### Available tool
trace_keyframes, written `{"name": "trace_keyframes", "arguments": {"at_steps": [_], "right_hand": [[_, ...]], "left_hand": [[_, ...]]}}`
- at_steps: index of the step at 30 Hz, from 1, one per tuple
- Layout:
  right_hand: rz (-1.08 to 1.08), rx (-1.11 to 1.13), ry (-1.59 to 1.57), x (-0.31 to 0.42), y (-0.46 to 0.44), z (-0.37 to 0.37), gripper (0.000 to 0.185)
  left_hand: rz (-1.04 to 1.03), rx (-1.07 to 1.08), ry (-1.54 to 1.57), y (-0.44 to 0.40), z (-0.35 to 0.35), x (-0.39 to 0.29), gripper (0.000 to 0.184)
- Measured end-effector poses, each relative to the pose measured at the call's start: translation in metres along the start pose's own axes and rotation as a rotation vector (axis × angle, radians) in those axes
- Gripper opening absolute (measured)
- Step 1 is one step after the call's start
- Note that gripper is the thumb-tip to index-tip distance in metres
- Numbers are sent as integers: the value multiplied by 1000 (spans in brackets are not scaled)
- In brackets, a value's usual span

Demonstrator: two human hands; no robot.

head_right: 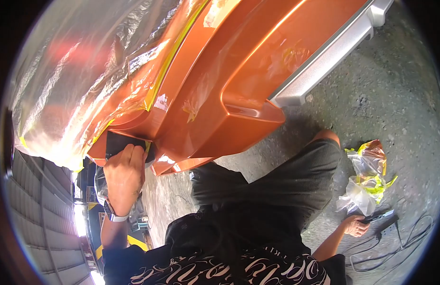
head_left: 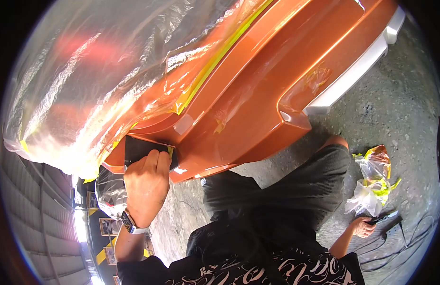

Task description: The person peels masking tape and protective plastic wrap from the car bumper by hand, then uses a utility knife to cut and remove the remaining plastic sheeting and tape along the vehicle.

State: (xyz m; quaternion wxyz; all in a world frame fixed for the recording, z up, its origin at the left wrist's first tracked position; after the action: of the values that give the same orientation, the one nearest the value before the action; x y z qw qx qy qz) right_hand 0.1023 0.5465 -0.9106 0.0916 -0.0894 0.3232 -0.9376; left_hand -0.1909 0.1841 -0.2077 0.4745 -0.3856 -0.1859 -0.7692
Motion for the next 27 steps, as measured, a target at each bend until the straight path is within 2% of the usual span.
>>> {"name": "trace_keyframes", "arguments": {"at_steps": [8, 15, 17, 18, 22, 26, 27], "right_hand": [[22, -21, -15, 3, -2, 2, 50], [29, -23, -12, 0, -1, -1, 51], [16, 1, 10, 1, -1, 3, 51], [3, 21, 27, 6, -4, 5, 52], [-15, 9, -44, 1, -5, 0, 52], [-25, 251, -64, -26, 2, -39, 75], [-36, 213, -71, -45, 6, -57, 75]], "left_hand": [[-97, 161, -14, -3, -2, -1, 11], [-164, 209, 0, -4, 16, 0, 9], [-23, 217, 52, 3, 35, 12, 12], [37, 86, 149, 7, 46, 20, 15], [406, -51, 539, 57, 62, 61, 12], [497, -172, 827, 123, 28, 97, 14], [550, -238, 931, 140, 13, 106, 12]]}}
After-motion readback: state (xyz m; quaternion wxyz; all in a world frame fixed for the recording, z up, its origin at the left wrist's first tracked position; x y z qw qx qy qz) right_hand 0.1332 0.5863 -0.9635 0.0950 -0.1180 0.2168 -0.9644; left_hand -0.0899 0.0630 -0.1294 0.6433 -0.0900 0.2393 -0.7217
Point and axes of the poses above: each hand's wrist, its own y-axis away from the middle knuckle, its own z-axis out of the back of the hand, x = y × z, the point moved 6 cm from there along -y, towards the middle knuckle, and after that the axes turned 13 degrees about -x, right-handed, at the moved point
